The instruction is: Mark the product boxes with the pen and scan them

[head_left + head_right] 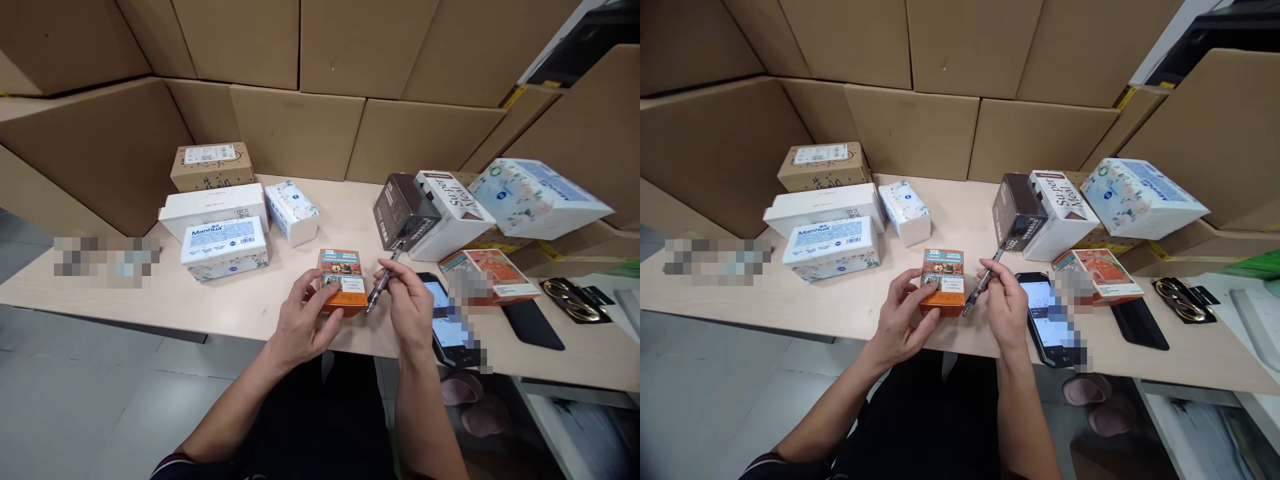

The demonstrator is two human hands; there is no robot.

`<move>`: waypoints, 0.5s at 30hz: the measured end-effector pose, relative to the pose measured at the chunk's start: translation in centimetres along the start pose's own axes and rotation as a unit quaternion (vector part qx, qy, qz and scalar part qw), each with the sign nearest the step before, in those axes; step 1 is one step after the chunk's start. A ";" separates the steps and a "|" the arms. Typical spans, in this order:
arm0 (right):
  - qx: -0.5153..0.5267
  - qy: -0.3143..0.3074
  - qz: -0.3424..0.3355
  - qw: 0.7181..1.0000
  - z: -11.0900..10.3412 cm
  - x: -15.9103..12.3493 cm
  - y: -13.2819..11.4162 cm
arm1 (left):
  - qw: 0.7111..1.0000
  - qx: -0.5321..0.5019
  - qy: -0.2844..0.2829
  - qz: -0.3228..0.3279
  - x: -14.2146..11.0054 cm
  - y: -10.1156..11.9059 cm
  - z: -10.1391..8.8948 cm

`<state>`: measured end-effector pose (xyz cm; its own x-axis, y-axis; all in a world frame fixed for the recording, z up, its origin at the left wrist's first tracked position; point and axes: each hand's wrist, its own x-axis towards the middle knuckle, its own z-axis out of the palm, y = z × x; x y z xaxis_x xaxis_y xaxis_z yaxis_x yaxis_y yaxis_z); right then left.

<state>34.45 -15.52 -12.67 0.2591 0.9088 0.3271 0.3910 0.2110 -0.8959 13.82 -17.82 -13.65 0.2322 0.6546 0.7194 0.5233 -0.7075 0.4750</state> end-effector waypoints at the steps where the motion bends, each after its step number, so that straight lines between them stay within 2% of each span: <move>1: 0.080 0.030 -0.009 0.996 0.0 0.1 -0.1 | 1.000 0.001 0.001 0.017 0.0 0.0 0.0; 3: 0.180 0.079 -0.033 0.980 0.1 0.3 -0.5 | 0.999 0.005 0.002 0.043 0.1 0.0 0.1; 5: 0.223 0.115 -0.047 0.967 0.2 0.5 -1.0 | 0.998 0.014 0.003 0.057 0.2 -0.1 0.2; 7: 0.250 0.123 -0.044 0.959 0.3 0.5 -1.7 | 0.998 0.027 0.001 0.060 0.3 -0.1 0.2; 12: 0.228 0.010 -0.005 0.974 0.5 0.3 -3.3 | 0.997 0.053 -0.005 0.055 0.4 0.1 0.2; 15: 0.171 -0.011 -0.008 0.985 0.9 0.5 -4.1 | 0.996 0.061 -0.007 0.059 0.4 0.1 0.3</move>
<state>32.19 -15.67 -9.07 0.2353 0.9106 0.3398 0.0734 0.3320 -0.9404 14.18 -17.57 -13.46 0.3086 0.5725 0.7596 0.5866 -0.7432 0.3219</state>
